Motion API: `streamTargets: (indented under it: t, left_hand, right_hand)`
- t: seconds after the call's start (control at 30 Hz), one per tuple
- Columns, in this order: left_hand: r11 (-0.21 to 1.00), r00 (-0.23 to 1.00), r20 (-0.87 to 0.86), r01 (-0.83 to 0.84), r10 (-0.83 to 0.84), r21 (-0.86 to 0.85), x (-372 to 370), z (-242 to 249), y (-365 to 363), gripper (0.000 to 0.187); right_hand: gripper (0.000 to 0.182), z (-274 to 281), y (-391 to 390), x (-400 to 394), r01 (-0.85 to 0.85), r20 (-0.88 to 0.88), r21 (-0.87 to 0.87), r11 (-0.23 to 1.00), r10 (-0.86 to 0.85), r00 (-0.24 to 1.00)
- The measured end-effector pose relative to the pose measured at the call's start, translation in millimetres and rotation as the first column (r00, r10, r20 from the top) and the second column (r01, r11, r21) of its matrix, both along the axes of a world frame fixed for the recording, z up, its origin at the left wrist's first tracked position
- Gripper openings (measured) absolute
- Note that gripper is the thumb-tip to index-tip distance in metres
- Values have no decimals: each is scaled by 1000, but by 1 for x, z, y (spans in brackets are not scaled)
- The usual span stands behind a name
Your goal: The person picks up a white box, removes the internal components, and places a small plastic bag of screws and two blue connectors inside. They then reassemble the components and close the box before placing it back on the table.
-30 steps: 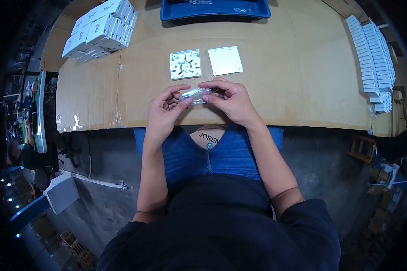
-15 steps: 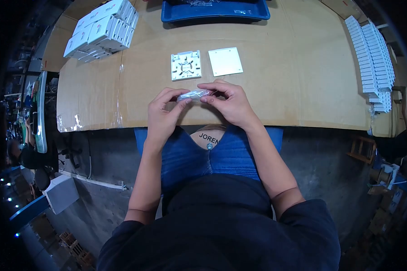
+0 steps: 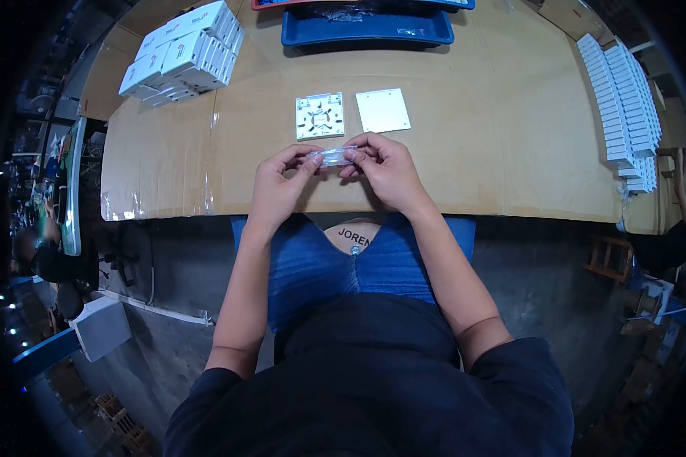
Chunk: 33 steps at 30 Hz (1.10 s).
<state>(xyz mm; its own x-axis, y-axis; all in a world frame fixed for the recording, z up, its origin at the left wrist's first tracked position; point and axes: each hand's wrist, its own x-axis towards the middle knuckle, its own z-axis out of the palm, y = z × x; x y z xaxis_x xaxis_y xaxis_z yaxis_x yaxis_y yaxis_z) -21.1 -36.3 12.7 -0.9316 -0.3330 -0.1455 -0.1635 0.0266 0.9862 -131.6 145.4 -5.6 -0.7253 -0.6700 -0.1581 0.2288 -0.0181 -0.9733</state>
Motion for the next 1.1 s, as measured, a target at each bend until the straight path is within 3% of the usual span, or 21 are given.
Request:
streamTargets:
  t: [0.07, 0.1, 0.17, 0.2, 0.27, 0.4, 0.57, 0.63, 0.7, 0.77, 0.83, 0.9, 0.93, 1.0, 1.03, 1.1]
  left_hand:
    - [977, 999, -40, 25, -34, -212, 1, 4, 2, 20]
    - [976, 998, -44, 23, -34, -217, 1, 5, 1, 20]
    - [997, 996, 36, 79, -79, 21, 1, 1, 0, 18]
    - [997, 996, 30, 78, -78, 16, 2, -3, -1, 18]
    - [981, 993, 44, 101, -110, 163, 2, -12, -4, 17]
    - [995, 994, 60, 89, -92, 49, 2, -10, 0, 16]
    - [993, 996, 15, 93, -92, -71, -14, 0, -17, 17]
    - [935, 995, -30, 81, -97, -345, -29, 4, -32, 19]
    - [916, 993, -88, 39, -81, -400, -46, -3, -50, 17]
    - [699, 911, -326, -60, -253, -712, -57, -8, -69, 18]
    - [638, 910, -322, -88, -261, -765, -61, -7, -74, 18]
    - [414, 884, -315, -158, -346, -897, -64, -15, -78, 16]
    - [414, 883, -317, -160, -346, -896, -64, -18, -79, 16]
    - [366, 868, -322, -179, -377, -913, -66, -22, -78, 10]
    - [368, 868, -323, -179, -379, -913, -66, -21, -78, 10]
    - [332, 846, -336, -203, -414, -921, -66, -21, -82, 9]
  right_hand:
    - [15, 4, 2, -2, -34, -28, -5, 999, 34, 999]
    - [15, 5, 3, -3, -35, -33, -9, 999, 34, 999]
    - [15, 6, 8, -4, -82, -61, 8, 997, 82, 995]
    - [15, 6, 11, -5, -83, -67, 4, 997, 83, 994]
    - [15, 2, 16, -6, -126, -105, 62, 990, 132, 986]
    - [14, 1, 16, -5, -73, -28, 102, 992, 76, 997]
    - [12, -4, -1, -24, -71, -86, 42, 997, 75, 993]
    - [11, 2, -15, -38, 26, -467, 171, 985, 57, 882]
    - [11, 6, -30, -52, 56, -515, 120, 991, 14, 857]
    - [9, 0, -43, -67, 58, -779, 27, 998, -16, 627]
    - [15, -4, -50, -77, 34, -835, 20, 999, -2, 550]
    - [18, -7, -54, -82, 75, -935, 72, 995, 41, 352]
    - [18, -8, -53, -86, 75, -936, 72, 995, 42, 350]
    - [19, -8, -48, -92, 39, -978, 179, 983, 174, 114]
    - [19, -8, -46, -94, 41, -978, 180, 983, 175, 113]
    - [15, -9, -46, -95, 2, -977, 213, 977, 213, 0]
